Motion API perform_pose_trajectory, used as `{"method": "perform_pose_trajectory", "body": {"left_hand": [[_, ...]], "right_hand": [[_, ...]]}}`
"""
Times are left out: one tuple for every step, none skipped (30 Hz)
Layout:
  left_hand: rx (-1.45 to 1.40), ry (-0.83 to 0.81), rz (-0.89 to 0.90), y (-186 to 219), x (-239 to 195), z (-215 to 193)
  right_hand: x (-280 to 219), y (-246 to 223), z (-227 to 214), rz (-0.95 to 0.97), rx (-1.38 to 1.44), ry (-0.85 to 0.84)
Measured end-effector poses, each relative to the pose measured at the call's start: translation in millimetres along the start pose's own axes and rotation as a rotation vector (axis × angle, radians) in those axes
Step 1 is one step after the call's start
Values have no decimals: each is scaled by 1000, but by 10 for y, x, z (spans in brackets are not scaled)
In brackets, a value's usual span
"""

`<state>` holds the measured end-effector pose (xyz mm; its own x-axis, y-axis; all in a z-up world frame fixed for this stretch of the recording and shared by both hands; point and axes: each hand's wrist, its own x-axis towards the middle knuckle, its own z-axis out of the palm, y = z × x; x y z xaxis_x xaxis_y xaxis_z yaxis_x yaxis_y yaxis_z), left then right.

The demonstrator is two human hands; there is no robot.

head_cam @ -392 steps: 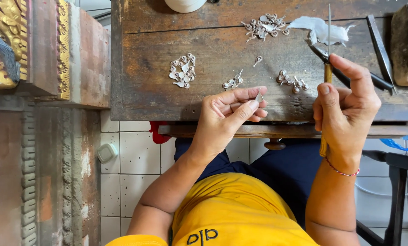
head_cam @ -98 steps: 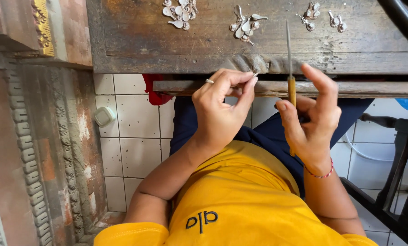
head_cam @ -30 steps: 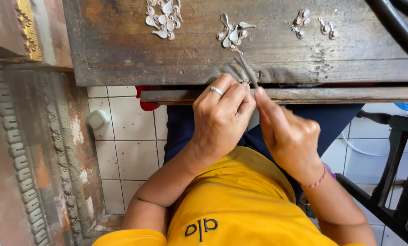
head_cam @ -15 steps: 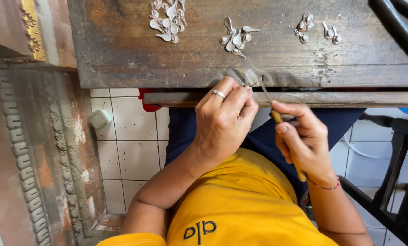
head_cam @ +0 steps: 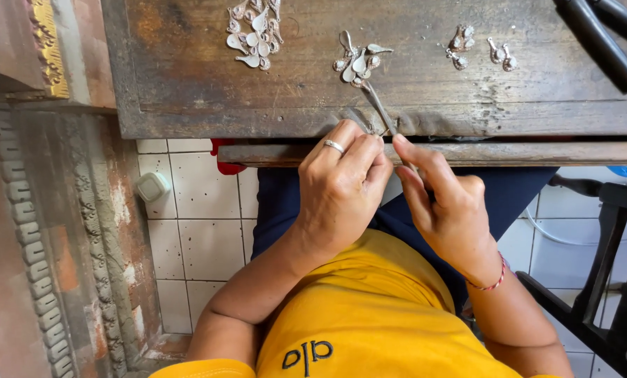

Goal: The person uses a small hammer and a metal file to shape small silver-colored metal pieces on a wooden workbench. They repeatedly pick up pieces, tap them with the hammer, and file them, then place them back on the table.

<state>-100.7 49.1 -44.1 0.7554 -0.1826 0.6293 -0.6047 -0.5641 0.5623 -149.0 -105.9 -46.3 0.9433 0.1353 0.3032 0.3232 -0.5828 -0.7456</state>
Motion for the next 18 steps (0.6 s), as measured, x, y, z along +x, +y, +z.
{"method": "perform_pose_trajectory", "body": {"left_hand": [[-3,2,4,1,0,5],[-14,1,-2,-3,3,6],[-22,1,-11,-10,1,1],[-22,3,-10,-3,-6,6],[-6,9,-6,-2,-4,16],[11,15,-3,1,-1,26],[8,16,1,1,-6,14],[7,11,-2,8,-8,6],[0,8,3,14,7,17],[-8,12,14,-1,23,1],[3,4,13,1,29,-10],[14,-4,13,10,35,-18],[-4,-1,25,18,32,-36],[2,-11,17,32,36,-57],[3,-13,19,36,74,-55],[-19,-2,42,66,82,-94],[-84,-33,6,77,100,-120],[-150,-67,-29,82,119,-142]], "right_hand": [[-39,49,6,-1,-3,3],[-73,96,14,49,90,4],[-105,143,31,99,187,2],[-203,155,38,97,187,2],[-289,174,44,156,291,10],[-372,194,47,215,396,17],[-379,196,48,213,394,20],[-388,200,41,202,336,10],[-387,215,21,189,273,7],[-264,156,8,185,265,18],[-163,88,-22,132,159,-3],[-65,20,-59,80,54,-24],[4,-25,-71,82,38,-10],[75,-74,-92,65,21,-19],[176,-110,-130,41,-4,-20],[144,-77,-135,35,-29,1],[130,-31,-138,66,39,44],[120,20,-143,93,108,87]]}}
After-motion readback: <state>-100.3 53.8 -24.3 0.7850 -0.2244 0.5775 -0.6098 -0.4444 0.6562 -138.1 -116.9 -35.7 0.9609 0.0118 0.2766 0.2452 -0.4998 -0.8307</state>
